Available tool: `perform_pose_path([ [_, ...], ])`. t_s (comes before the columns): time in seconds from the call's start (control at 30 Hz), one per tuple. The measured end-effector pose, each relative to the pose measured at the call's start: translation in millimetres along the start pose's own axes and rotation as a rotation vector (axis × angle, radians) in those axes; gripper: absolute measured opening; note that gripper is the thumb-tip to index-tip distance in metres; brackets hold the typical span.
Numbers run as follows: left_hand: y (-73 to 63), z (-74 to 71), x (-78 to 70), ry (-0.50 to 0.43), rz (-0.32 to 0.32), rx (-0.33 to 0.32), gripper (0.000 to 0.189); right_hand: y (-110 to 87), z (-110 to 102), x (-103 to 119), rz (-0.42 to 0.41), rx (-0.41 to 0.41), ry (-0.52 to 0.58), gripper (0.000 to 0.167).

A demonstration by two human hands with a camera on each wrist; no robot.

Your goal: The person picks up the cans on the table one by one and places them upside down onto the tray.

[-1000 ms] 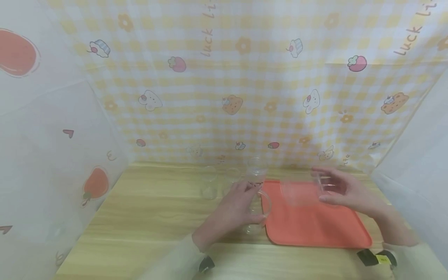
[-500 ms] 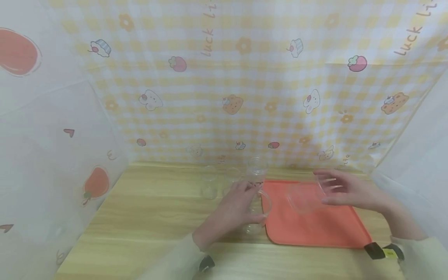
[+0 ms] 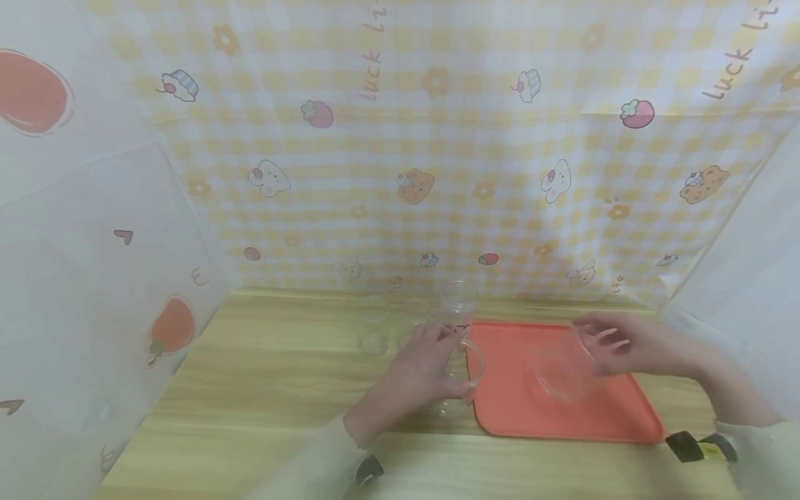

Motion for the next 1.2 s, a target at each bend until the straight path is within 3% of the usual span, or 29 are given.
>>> perform_pose_path([
  [0.43, -0.2, -0.3, 0.1, -0.002, 0.009, -0.006, 0.093, -7.5, -4.1, -9.2, -0.013, 0.072, -0.073, 0.073],
  [0.77, -0.1, 0.7, 0.7, 0.0, 0.004, -0.007, 0.092, -16.6, -7.9, -18.8, 0.087, 0.107, -0.103, 0.072],
  [1.2, -0.1, 0.4, 0.4, -0.003, 0.002, -0.005, 0.092, -24.0, -13.3, -28.2, 0.106, 0.141, -0.09, 0.073],
])
Point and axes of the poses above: each hand's wrist, its own y-axis towards the middle knuckle, its own z-axis out of the palm, x = y × z, the point moved 5 cm from there along y, towards the middle knuckle, and after that the axes turned 11 degrees about -x, right-handed, at the moved point
